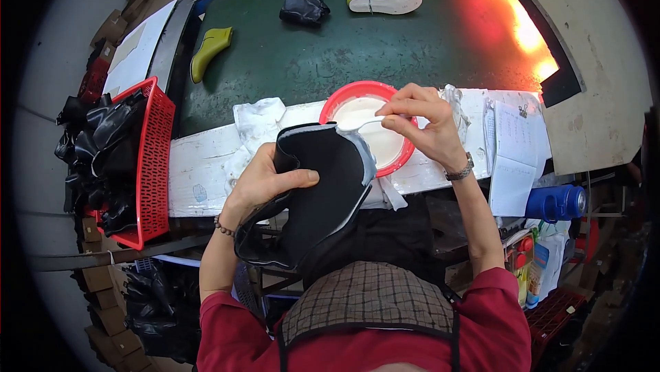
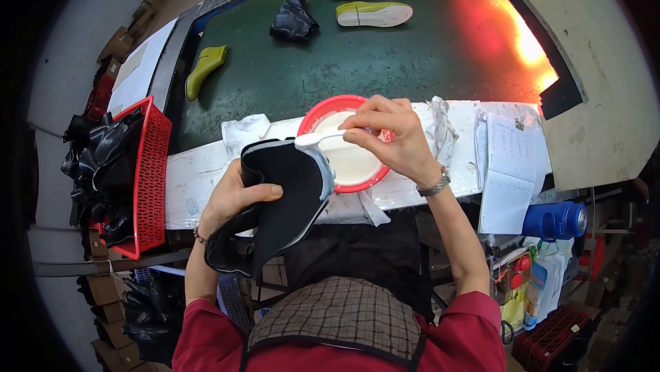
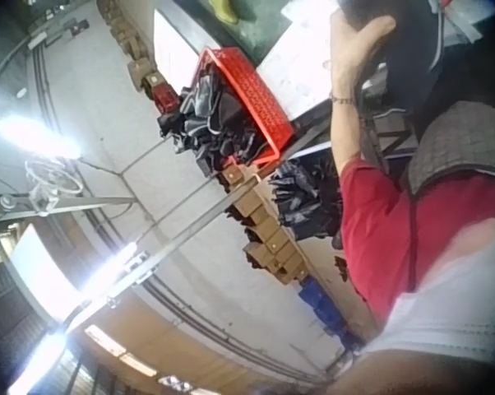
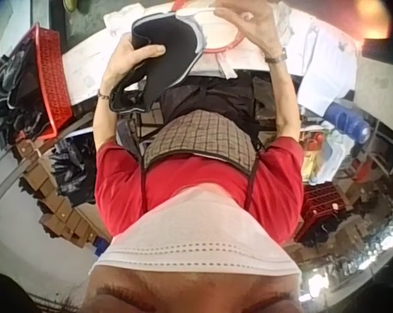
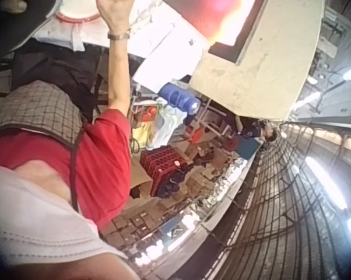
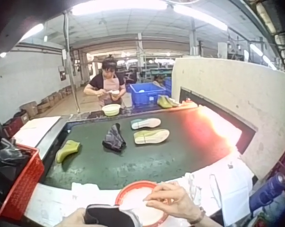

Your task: The worker is applying white glue to the edges and seams of black leather boot uppers using a toothbrush-like applicator tool at a factory workbench.

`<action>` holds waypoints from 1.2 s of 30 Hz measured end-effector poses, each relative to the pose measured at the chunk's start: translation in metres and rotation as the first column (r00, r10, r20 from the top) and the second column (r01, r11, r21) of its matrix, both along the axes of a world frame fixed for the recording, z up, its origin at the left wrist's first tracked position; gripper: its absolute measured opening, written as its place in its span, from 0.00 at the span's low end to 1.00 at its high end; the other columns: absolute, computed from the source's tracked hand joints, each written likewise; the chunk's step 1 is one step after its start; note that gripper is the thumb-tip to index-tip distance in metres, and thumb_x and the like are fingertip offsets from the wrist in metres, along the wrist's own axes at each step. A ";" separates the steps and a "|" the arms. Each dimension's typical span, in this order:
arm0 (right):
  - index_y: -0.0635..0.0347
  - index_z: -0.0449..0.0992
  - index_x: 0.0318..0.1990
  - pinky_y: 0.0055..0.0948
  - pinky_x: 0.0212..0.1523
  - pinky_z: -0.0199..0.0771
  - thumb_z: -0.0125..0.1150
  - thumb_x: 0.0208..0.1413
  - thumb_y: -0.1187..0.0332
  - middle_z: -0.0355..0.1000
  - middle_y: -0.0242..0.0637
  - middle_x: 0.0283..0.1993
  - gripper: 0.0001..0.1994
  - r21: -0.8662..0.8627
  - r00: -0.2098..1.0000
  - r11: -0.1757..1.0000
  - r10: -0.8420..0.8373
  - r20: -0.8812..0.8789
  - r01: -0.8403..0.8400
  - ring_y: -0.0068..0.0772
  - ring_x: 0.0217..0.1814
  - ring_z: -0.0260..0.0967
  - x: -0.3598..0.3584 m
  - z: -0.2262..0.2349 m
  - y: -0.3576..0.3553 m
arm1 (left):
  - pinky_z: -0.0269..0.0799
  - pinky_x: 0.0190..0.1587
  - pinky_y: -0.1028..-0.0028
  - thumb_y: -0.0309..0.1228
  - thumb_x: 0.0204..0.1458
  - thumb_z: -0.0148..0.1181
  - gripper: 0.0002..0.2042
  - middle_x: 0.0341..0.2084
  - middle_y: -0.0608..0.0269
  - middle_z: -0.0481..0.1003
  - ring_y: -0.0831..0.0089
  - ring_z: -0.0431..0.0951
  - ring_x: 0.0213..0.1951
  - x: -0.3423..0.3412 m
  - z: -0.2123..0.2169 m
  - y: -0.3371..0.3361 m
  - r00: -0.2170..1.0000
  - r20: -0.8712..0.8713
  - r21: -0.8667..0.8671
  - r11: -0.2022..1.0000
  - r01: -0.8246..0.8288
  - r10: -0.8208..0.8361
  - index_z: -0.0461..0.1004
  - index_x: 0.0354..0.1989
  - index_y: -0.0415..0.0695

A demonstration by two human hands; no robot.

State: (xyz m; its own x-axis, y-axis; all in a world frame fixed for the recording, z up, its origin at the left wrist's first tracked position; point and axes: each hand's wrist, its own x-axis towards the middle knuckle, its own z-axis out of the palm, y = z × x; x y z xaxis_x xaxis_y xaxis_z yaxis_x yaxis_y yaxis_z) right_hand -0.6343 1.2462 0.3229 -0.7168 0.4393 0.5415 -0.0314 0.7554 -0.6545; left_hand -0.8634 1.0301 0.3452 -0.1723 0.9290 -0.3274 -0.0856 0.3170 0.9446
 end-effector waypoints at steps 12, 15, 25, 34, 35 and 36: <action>0.61 0.86 0.41 0.20 0.39 0.72 0.73 0.52 0.76 0.74 0.32 0.40 0.08 -0.227 0.998 0.974 0.007 -0.060 -0.021 0.20 0.39 0.70 0.001 -0.018 -0.019 | 0.77 0.41 0.77 0.23 0.53 0.68 0.12 0.36 0.64 0.82 0.79 0.80 0.36 -0.016 -0.002 -0.006 0.965 -0.005 0.206 0.944 -0.256 0.263 0.80 0.45 0.35; 0.62 0.86 0.41 0.21 0.39 0.73 0.72 0.52 0.77 0.74 0.33 0.39 0.08 -0.227 0.999 0.974 -0.019 -0.030 0.012 0.21 0.39 0.71 0.002 -0.023 -0.021 | 0.77 0.42 0.76 0.23 0.53 0.68 0.13 0.37 0.63 0.82 0.78 0.80 0.37 -0.013 -0.009 0.000 0.934 -0.070 0.229 0.917 -0.325 0.349 0.79 0.46 0.35; 0.54 0.85 0.33 0.35 0.34 0.74 0.69 0.52 0.66 0.76 0.31 0.35 0.04 0.335 0.761 0.894 -0.434 0.482 0.298 0.35 0.37 0.76 0.032 -0.047 -0.009 | 0.69 0.58 0.56 0.43 0.39 0.81 0.59 0.60 0.40 0.68 0.51 0.73 0.57 -0.028 -0.088 -0.002 0.704 -0.638 0.239 0.949 -0.204 0.312 0.46 0.76 0.41; 0.53 0.84 0.34 0.38 0.33 0.74 0.69 0.52 0.65 0.73 0.33 0.31 0.05 0.427 0.743 0.838 -0.516 0.425 0.338 0.37 0.34 0.76 0.037 -0.043 -0.015 | 0.58 0.64 0.40 0.32 0.30 0.79 0.63 0.70 0.39 0.52 0.41 0.57 0.68 0.014 -0.095 -0.041 0.269 -0.962 -0.060 0.997 -0.054 -0.044 0.42 0.78 0.49; 0.54 0.84 0.36 0.37 0.32 0.73 0.69 0.54 0.64 0.73 0.34 0.31 0.06 0.370 0.728 0.855 -0.509 0.460 0.365 0.36 0.33 0.76 0.041 -0.043 -0.017 | 0.58 0.64 0.40 0.32 0.30 0.79 0.63 0.70 0.39 0.52 0.41 0.57 0.68 0.009 -0.096 -0.042 0.268 -0.962 -0.061 0.997 -0.055 -0.044 0.42 0.78 0.49; 0.54 0.84 0.36 0.37 0.32 0.73 0.69 0.54 0.64 0.73 0.34 0.31 0.06 0.369 0.728 0.855 -0.508 0.459 0.364 0.36 0.33 0.76 0.042 -0.041 -0.020 | 0.60 0.65 0.44 0.27 0.30 0.76 0.61 0.69 0.40 0.54 0.40 0.57 0.67 0.002 -0.099 -0.043 0.279 -0.960 0.008 1.000 -0.010 0.010 0.44 0.78 0.51</action>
State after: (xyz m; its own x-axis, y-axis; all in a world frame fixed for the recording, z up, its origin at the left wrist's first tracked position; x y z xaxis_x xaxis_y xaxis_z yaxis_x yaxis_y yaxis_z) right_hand -0.5918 1.2264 0.2821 -0.6763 0.6851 0.2706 0.6320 0.7284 -0.2646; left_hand -0.8615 0.9866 0.2459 -0.3718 0.9248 0.0810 0.8799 0.3232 0.3484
